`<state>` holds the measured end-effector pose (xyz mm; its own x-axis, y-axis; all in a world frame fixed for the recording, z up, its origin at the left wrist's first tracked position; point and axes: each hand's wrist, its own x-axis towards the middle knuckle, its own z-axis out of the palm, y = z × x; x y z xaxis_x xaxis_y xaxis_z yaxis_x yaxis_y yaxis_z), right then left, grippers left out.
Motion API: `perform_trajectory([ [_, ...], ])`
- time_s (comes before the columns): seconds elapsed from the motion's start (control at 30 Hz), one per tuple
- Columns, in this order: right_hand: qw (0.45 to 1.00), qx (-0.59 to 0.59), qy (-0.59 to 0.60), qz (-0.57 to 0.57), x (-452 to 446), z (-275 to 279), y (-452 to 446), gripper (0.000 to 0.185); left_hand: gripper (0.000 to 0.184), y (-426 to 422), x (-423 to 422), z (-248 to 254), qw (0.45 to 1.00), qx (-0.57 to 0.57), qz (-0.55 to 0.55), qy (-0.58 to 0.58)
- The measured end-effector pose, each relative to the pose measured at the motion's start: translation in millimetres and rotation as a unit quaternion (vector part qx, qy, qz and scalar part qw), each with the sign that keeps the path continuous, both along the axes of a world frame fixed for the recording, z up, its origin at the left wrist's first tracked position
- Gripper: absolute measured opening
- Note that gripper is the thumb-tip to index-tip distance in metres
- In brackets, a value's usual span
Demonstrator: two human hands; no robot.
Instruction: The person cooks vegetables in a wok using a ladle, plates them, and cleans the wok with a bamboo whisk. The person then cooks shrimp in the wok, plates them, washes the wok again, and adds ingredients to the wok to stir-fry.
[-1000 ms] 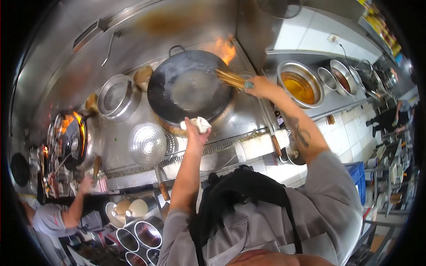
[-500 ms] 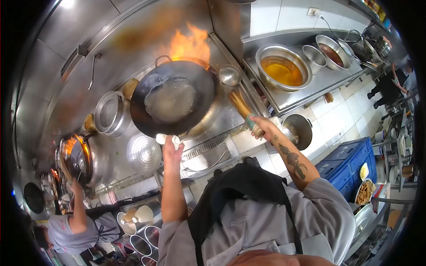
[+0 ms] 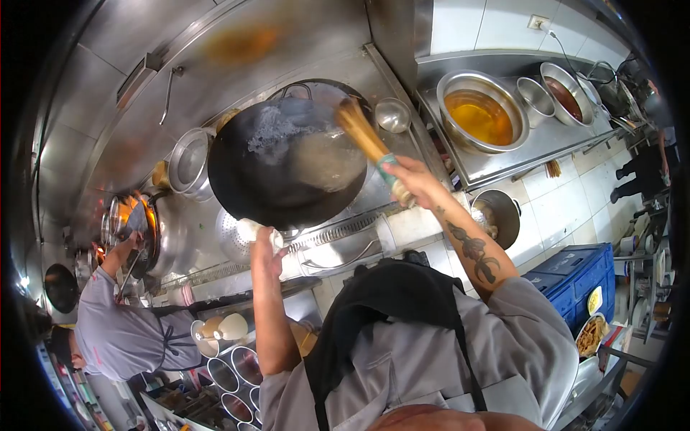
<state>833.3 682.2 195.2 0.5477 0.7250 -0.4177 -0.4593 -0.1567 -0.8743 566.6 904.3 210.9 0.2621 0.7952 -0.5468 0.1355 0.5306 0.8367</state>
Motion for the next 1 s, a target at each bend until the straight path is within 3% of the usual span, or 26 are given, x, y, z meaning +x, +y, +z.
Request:
perform_trajectory([
  [0.13,0.995,0.028,0.006,0.096,-24.6,-6.1,47.6,0.043,0.025,-2.8,11.1,19.1,0.998,0.043,0.010,0.043],
  [0.27,0.977,0.132,0.046,0.163,-55.6,-11.1,95.8,0.036,0.026,0.7,23.9,23.6,0.995,0.092,0.003,0.043],
  [0.4,0.971,0.152,-0.068,0.170,-82.4,-27.0,145.4,0.029,0.028,-2.2,36.8,34.2,0.988,0.113,0.027,0.105],
  [0.47,0.969,0.148,-0.036,0.194,-84.2,-4.2,138.4,0.020,0.028,-3.9,40.8,37.4,0.979,0.146,0.033,0.137],
  [0.53,0.971,0.142,-0.135,0.139,-89.7,-1.8,150.8,0.030,0.024,-7.9,44.8,45.1,0.977,0.161,0.007,0.137],
  [0.83,0.985,0.068,-0.093,0.126,-65.7,29.4,172.8,0.043,0.019,-15.8,54.0,54.3,0.969,0.207,-0.015,0.138],
  [0.93,0.985,0.075,-0.122,0.101,-49.5,30.7,186.3,0.042,0.026,-27.3,61.0,61.2,0.960,0.258,-0.008,0.106],
  [1.0,0.977,0.114,-0.135,0.122,-21.4,38.8,176.4,0.047,0.033,-18.1,59.5,50.3,0.946,0.320,-0.045,0.014],
])
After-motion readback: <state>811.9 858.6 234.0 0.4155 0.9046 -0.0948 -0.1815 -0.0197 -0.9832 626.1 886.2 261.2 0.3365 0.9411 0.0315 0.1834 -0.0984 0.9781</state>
